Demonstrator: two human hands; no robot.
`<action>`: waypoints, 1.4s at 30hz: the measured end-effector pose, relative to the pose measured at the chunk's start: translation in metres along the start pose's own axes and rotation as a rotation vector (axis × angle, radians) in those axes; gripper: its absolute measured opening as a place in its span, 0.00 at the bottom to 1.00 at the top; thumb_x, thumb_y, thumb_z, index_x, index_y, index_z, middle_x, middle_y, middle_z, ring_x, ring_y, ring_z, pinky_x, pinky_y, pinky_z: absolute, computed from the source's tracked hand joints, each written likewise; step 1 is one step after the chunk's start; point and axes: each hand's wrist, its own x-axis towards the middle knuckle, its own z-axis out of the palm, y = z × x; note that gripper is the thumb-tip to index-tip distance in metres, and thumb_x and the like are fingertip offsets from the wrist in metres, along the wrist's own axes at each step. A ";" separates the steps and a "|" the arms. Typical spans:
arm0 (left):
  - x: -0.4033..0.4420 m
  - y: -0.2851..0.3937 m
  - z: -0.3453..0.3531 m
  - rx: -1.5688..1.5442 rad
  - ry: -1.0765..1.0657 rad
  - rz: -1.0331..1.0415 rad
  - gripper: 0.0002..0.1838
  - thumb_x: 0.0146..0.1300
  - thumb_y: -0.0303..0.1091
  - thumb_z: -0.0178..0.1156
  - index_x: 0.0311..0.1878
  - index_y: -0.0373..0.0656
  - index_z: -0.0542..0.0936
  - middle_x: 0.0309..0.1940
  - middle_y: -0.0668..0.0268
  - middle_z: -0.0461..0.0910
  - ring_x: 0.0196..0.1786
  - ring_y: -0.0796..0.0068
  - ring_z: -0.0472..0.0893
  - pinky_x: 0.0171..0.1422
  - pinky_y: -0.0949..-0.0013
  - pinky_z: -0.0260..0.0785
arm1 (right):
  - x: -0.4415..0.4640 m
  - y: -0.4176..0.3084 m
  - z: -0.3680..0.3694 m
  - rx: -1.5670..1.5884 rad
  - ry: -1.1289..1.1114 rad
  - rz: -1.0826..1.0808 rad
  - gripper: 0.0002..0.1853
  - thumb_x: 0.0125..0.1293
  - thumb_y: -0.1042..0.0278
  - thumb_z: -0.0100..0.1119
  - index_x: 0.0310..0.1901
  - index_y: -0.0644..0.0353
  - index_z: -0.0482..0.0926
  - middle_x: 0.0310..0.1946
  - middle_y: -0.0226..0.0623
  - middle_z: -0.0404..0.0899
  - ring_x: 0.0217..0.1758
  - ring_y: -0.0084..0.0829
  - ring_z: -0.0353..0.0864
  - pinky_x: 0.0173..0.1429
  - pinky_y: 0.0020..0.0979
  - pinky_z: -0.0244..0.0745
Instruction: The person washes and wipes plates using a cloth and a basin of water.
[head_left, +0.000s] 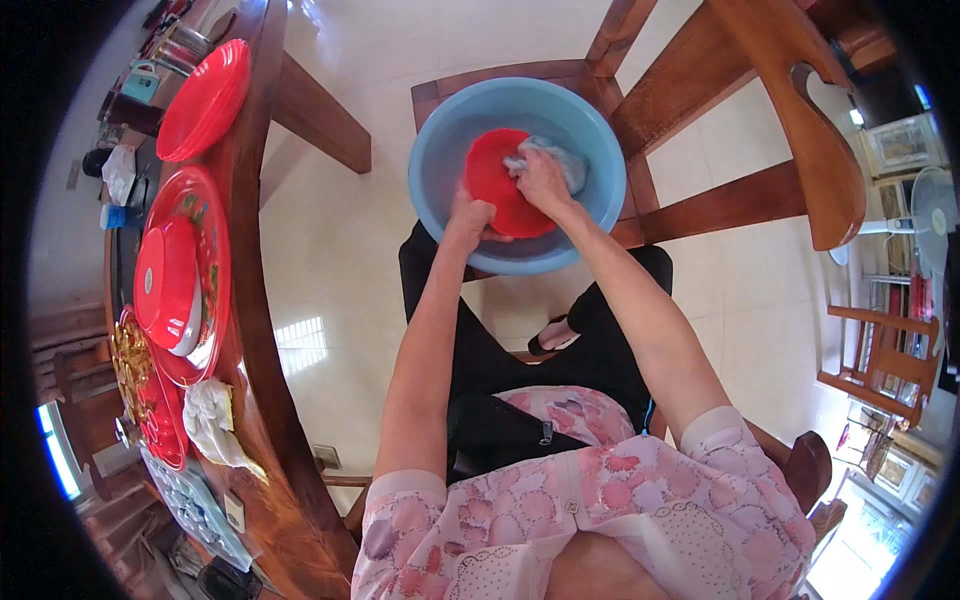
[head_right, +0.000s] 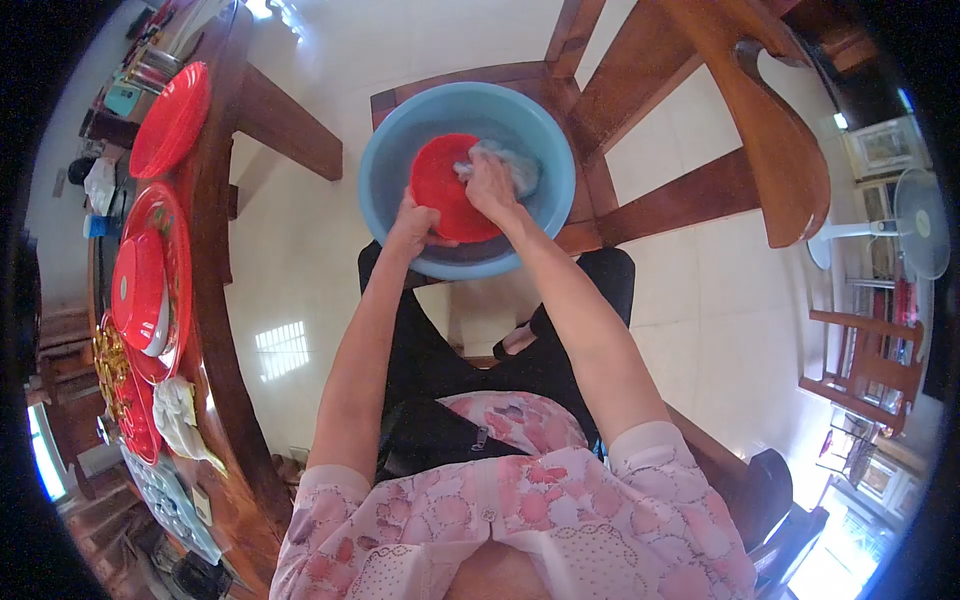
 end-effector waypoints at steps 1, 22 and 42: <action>-0.001 0.002 0.001 0.000 -0.006 -0.024 0.44 0.44 0.14 0.47 0.67 0.57 0.52 0.55 0.56 0.67 0.44 0.49 0.78 0.26 0.49 0.81 | 0.002 -0.001 0.004 0.002 -0.004 -0.003 0.21 0.56 0.73 0.54 0.54 0.63 0.73 0.50 0.53 0.75 0.54 0.52 0.73 0.58 0.44 0.68; 0.019 -0.033 0.002 0.357 0.048 0.633 0.40 0.41 0.12 0.44 0.65 0.42 0.61 0.57 0.57 0.70 0.60 0.60 0.71 0.63 0.64 0.65 | -0.049 -0.015 -0.056 0.055 -0.629 -0.172 0.21 0.52 0.76 0.51 0.50 0.55 0.79 0.44 0.50 0.79 0.51 0.45 0.78 0.55 0.41 0.71; -0.046 -0.006 0.002 0.924 0.393 0.970 0.40 0.48 0.15 0.52 0.68 0.46 0.57 0.51 0.54 0.67 0.53 0.49 0.71 0.55 0.55 0.68 | -0.050 -0.090 -0.113 -0.745 -0.425 -0.025 0.10 0.56 0.66 0.54 0.36 0.58 0.82 0.40 0.40 0.79 0.45 0.43 0.79 0.48 0.44 0.72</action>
